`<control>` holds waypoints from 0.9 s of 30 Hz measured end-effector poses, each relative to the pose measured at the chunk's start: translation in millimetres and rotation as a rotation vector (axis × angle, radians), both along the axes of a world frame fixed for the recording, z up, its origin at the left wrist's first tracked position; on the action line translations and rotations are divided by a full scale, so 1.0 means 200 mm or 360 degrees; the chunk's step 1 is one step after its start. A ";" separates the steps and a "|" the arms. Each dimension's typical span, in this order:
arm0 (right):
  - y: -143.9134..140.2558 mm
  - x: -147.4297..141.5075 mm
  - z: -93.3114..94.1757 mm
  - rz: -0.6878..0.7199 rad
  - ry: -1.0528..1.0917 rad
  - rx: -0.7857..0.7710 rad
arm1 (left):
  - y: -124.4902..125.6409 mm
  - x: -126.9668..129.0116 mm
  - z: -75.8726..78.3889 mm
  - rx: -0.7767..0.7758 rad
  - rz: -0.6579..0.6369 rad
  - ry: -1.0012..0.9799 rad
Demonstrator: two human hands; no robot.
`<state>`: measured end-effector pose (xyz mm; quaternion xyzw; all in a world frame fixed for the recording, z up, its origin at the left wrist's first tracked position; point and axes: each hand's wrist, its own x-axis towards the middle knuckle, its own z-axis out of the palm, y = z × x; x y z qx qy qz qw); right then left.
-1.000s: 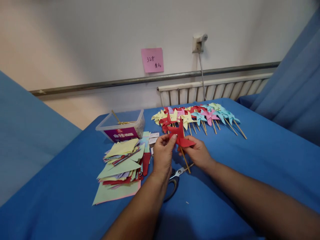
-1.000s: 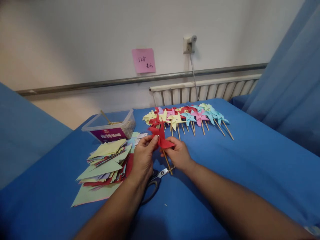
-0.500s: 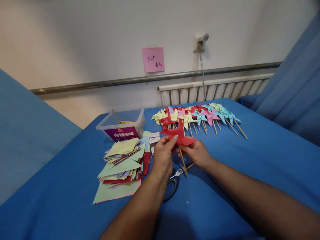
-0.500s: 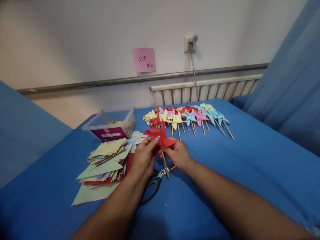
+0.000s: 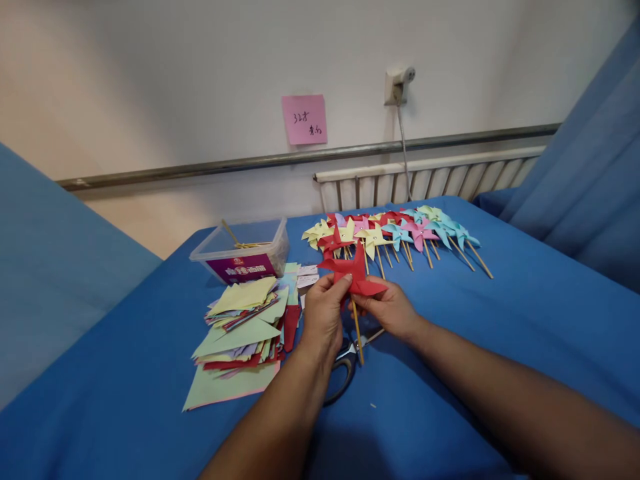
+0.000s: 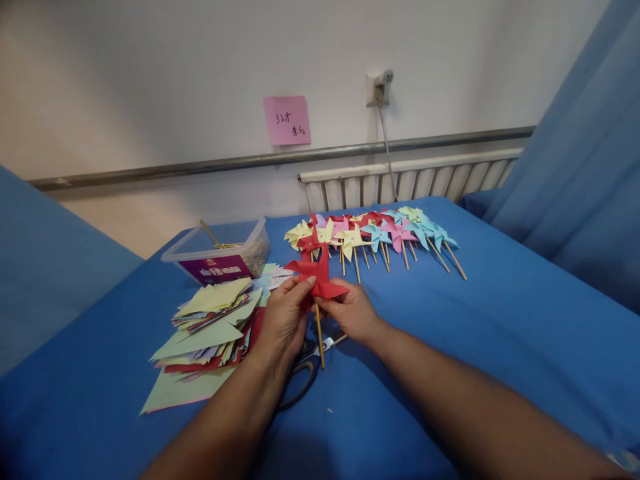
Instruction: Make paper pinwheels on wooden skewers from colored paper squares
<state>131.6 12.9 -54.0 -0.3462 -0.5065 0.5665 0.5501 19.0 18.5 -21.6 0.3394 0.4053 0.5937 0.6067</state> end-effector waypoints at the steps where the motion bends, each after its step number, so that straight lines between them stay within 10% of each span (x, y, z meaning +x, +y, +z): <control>1: 0.01 0.01 -0.01 0.0019 -0.0009 -0.0025 | 0.00 0.00 0.00 -0.0009 -0.0012 -0.0035; 27: 0.06 0.10 0.01 -0.0050 0.0358 -0.0320 | -0.03 0.01 0.00 -0.0197 -0.0250 -0.0069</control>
